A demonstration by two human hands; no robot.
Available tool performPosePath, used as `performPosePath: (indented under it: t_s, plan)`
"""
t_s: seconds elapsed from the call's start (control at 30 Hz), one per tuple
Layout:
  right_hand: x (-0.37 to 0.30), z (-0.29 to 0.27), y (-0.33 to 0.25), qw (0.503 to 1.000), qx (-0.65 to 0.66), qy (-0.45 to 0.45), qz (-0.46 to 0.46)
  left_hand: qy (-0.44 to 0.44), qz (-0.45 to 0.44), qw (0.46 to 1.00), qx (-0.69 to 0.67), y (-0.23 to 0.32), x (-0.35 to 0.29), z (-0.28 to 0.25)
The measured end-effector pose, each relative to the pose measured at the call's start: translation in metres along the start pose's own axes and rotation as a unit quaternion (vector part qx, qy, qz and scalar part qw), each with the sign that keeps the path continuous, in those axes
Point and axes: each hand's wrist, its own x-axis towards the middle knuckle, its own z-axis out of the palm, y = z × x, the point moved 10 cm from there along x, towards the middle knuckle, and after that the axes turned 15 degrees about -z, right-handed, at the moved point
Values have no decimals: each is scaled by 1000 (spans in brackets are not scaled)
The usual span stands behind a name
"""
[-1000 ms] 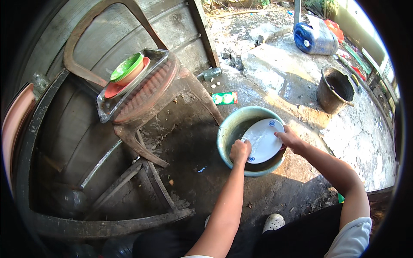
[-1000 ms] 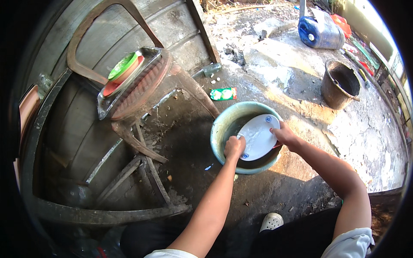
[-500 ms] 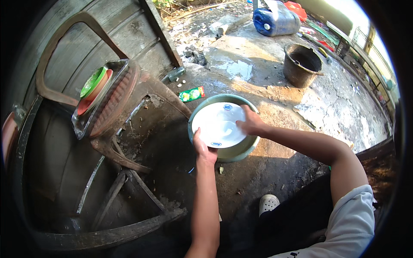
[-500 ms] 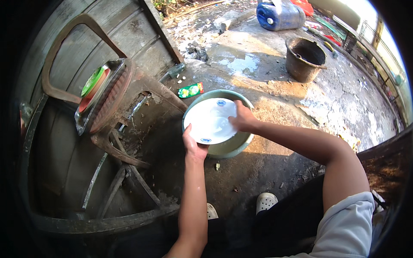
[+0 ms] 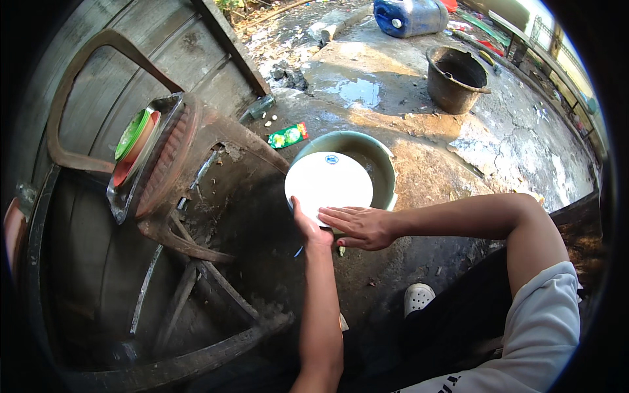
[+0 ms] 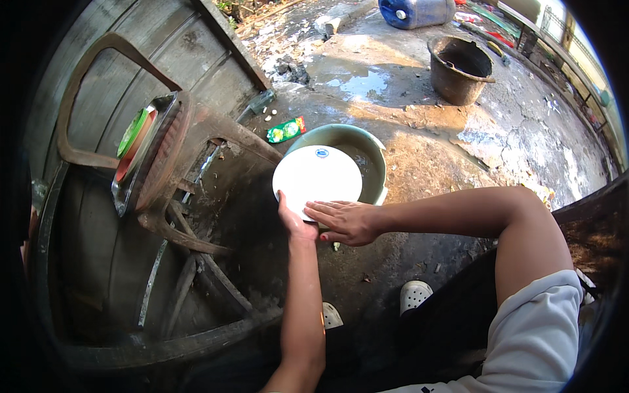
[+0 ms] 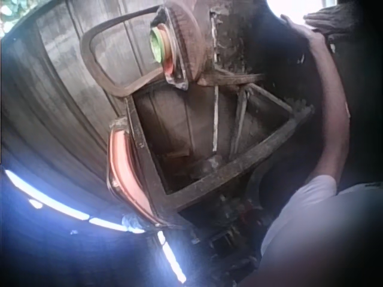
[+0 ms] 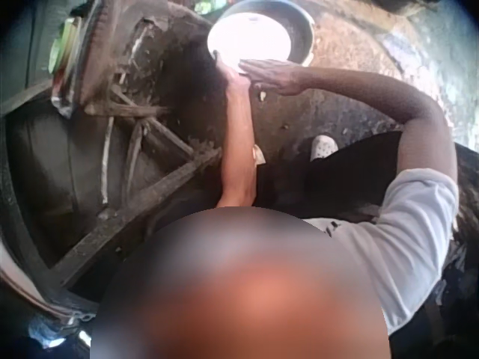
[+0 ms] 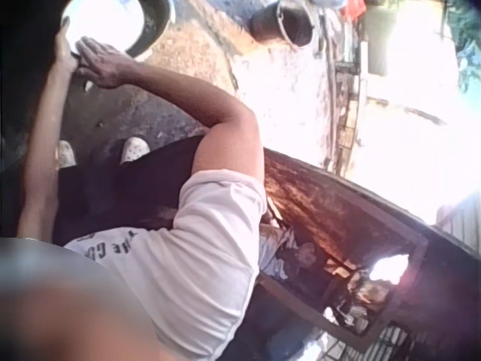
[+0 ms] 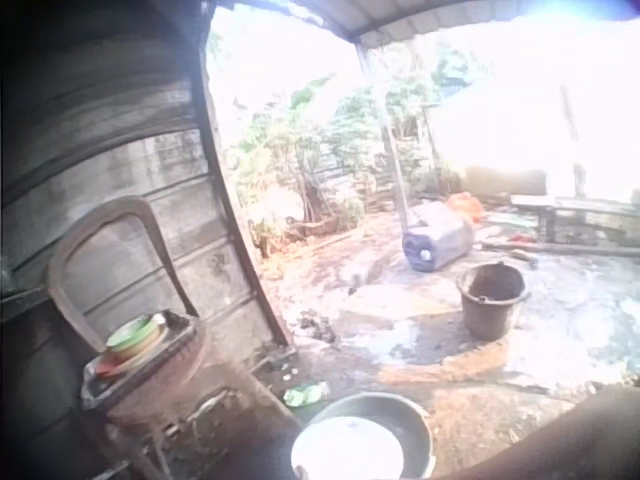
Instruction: The person washes a white plate by hand in an outdoor area. They pour water from a plastic bottle into a green basin, apply soap from a green packet, scrub the plate with both hands, and rinse it in the basin. The plate is handled one at a time and remains in the basin at the end of the clip.
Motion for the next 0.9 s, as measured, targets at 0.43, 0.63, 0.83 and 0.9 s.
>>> performPosePath:
  t_s: [0.43, 0.63, 0.83, 0.9]
  plan:
    - [-18, 12, 30, 992, -17, -83, 89, 131, 152, 975, 96, 20, -5, -6]
    - [-38, -12, 83, 980, -90, -76, 161, 42, 112, 990, 70, 28, 4, 2]
    - [-27, -43, 96, 960, -243, -107, 91, 40, 132, 988, 72, 43, -8, 4]
    - [-32, -60, 109, 950, -270, -59, 142, 44, 121, 990, 54, 42, -10, 1]
